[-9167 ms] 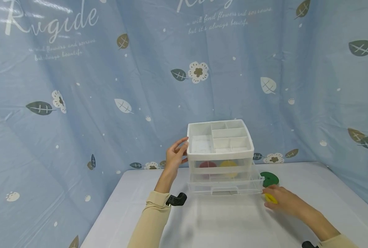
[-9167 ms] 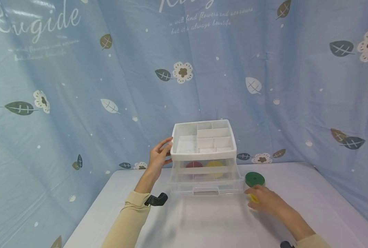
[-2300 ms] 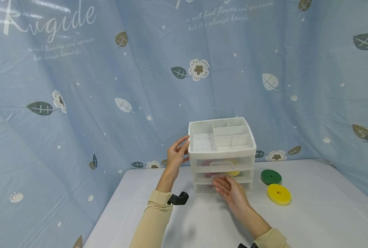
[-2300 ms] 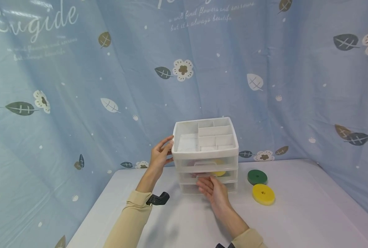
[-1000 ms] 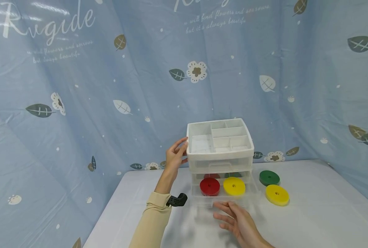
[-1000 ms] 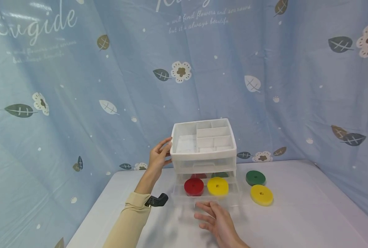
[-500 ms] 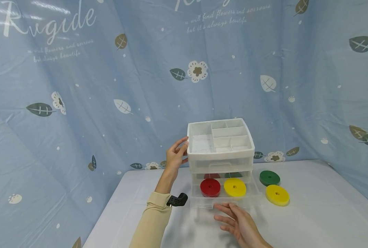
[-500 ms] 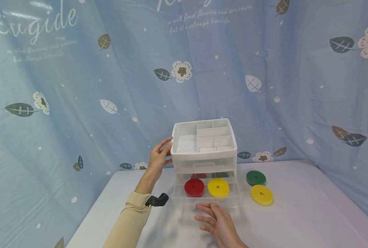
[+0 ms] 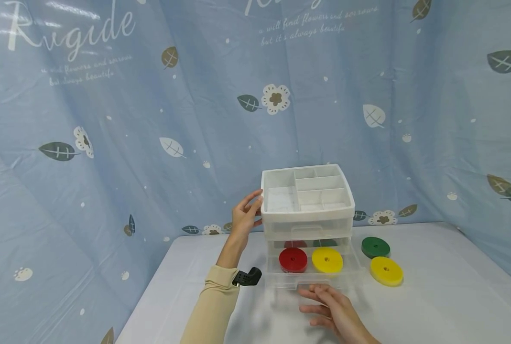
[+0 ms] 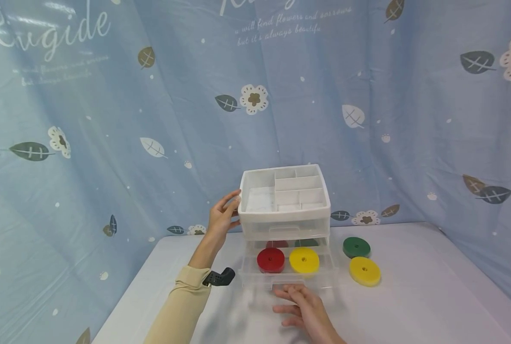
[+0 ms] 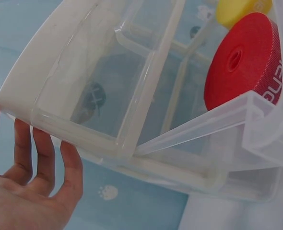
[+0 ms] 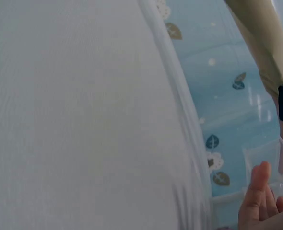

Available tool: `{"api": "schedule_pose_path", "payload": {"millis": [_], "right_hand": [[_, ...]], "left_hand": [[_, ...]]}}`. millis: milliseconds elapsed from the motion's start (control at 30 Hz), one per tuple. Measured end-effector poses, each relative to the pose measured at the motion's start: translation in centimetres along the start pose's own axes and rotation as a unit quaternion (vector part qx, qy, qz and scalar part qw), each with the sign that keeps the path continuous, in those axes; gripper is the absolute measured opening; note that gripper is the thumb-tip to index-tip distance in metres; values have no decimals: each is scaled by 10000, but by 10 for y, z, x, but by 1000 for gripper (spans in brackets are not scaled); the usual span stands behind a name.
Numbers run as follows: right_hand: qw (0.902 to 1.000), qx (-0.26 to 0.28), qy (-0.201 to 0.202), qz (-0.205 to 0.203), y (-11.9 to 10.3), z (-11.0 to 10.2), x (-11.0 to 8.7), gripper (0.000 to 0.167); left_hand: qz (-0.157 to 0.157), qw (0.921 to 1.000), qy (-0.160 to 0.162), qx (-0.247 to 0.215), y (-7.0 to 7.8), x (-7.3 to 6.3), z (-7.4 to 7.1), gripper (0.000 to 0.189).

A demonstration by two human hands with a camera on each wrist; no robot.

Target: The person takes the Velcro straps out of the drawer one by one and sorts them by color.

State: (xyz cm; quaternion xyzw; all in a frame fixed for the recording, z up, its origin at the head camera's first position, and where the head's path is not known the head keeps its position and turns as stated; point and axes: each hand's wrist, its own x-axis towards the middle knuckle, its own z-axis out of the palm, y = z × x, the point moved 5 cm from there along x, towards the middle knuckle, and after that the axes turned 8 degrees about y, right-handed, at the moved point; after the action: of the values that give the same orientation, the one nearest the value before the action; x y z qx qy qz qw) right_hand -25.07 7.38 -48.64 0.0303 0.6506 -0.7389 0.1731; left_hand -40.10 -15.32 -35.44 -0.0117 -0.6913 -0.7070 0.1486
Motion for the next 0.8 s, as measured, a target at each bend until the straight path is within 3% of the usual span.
{"api": "schedule_pose_path", "payload": {"millis": [233, 433, 533, 667, 800], "right_hand": [[9943, -960, 190, -425, -3, -6, 1, 58], [9770, -1878, 12, -1006, -15, -7, -3, 52], [9512, -2673, -127, -1538, -28, -7, -5, 45], [9040, -3618, -242, -2264, -45, -6, -8, 33], [8731, -4075, -368, -2653, -58, -5, -12, 24]], "left_hand": [[-10, 9999, -100, -39, -2, 2, 0, 42], [59, 10000, -40, 42, 0, -1, 0, 39], [101, 9999, -6, 50, 1, -2, 0, 37], [128, 9999, 34, 15, 1, -1, -1, 35], [120, 9999, 47, 13, 0, 0, -1, 33]]}}
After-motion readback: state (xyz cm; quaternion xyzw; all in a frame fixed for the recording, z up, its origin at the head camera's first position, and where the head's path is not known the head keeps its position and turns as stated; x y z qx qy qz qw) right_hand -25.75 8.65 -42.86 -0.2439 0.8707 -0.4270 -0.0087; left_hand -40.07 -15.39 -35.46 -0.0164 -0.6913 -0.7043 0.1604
